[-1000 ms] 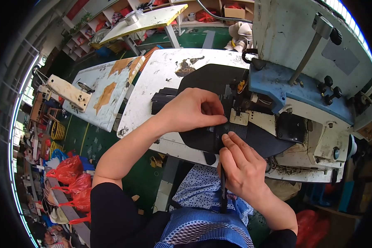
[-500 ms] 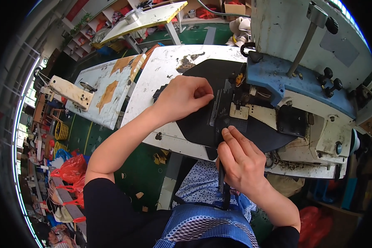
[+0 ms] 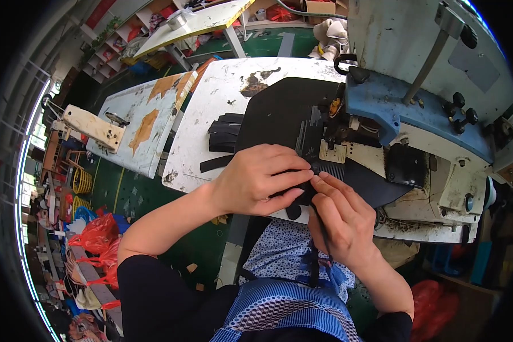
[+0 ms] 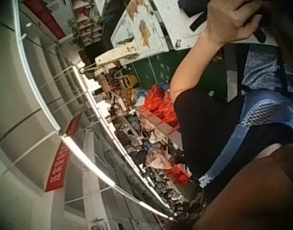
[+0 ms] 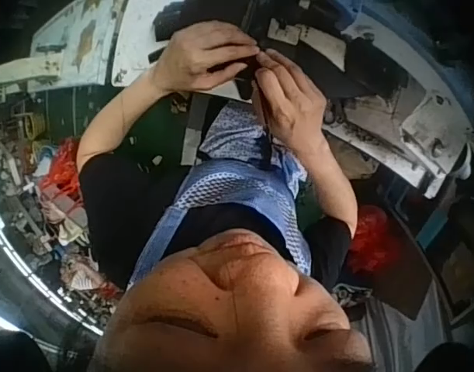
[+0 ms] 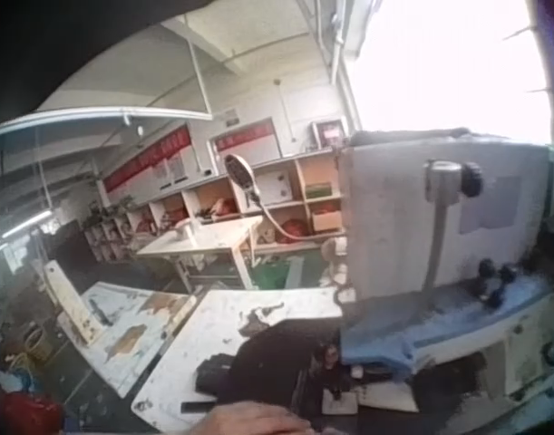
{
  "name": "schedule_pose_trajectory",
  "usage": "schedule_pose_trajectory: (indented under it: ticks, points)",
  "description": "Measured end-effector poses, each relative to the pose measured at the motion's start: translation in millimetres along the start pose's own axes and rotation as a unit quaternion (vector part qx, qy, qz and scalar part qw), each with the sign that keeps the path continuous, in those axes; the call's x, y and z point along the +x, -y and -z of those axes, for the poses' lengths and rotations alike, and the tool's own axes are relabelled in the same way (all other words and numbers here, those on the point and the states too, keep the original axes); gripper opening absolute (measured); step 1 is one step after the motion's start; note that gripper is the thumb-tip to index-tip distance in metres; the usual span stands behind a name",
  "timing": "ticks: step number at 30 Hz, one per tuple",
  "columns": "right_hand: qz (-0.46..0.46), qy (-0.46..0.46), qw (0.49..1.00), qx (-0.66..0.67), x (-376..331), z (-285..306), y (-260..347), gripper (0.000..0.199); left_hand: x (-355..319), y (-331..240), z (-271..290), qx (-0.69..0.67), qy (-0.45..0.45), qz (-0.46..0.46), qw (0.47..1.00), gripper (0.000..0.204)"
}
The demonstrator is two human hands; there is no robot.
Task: Processing leather shoe components using an edge-folding machine.
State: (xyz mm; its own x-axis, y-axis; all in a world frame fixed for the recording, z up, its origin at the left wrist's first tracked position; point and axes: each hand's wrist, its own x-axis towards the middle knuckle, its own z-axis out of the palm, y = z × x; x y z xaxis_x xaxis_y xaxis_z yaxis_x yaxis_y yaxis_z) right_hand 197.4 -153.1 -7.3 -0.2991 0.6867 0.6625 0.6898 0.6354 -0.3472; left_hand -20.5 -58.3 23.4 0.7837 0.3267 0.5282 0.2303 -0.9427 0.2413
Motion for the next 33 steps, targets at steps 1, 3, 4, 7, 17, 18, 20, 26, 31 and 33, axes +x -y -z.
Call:
schedule_pose_trajectory:
  ticks: [1, 3, 4, 7, 17, 18, 20, 26, 31, 33]
  points:
    - [-0.004, 0.009, 1.0, 0.022, 1.8, 3.7, -0.8, 0.029, -5.0, -5.2, -2.1, -0.002, -0.004, 0.003, 1.0, 0.029]
    - [-0.001, 0.011, 1.0, 0.022, 1.8, 5.6, -5.4, 0.032, -11.5, -14.0, -5.3, 0.037, 0.003, 0.039, 0.999, 0.039]
    - [0.001, 0.008, 1.0, 0.022, 2.6, 6.1, -6.2, 0.036, -13.3, -15.7, -7.4, 0.056, 0.007, 0.056, 0.997, 0.045]
    - [-0.019, -0.006, 1.0, 0.011, 10.8, 11.2, -3.3, 0.037, -8.9, -13.5, -14.3, 0.065, -0.008, 0.067, 0.996, 0.045]
    - [-0.086, 0.005, 0.996, 0.005, 17.7, 14.9, -13.2, 0.03, 12.9, 4.2, -31.2, 0.003, -0.035, 0.08, 0.996, 0.036]
    - [-0.083, 0.007, 0.996, -0.011, 17.0, 15.3, -12.7, 0.03, 13.8, 5.0, -32.0, -0.006, -0.035, 0.079, 0.996, 0.037]
    - [-0.073, 0.007, 0.997, -0.039, 15.1, 14.9, -9.6, 0.03, 15.4, 5.5, -31.6, -0.007, -0.036, 0.071, 0.997, 0.038]
    - [-0.04, 0.008, 0.995, -0.086, 9.2, 8.8, -5.9, 0.03, 12.0, 7.9, -32.3, -0.009, -0.035, 0.054, 0.998, 0.041]
    - [-0.03, 0.003, 0.995, -0.092, 9.0, 7.2, -6.3, 0.03, 11.0, 6.9, -31.9, -0.008, -0.035, 0.049, 0.998, 0.042]
    - [-0.029, -0.002, 0.996, -0.086, 9.9, 7.2, -6.7, 0.031, 11.7, 7.1, -31.9, -0.001, -0.036, 0.049, 0.998, 0.041]
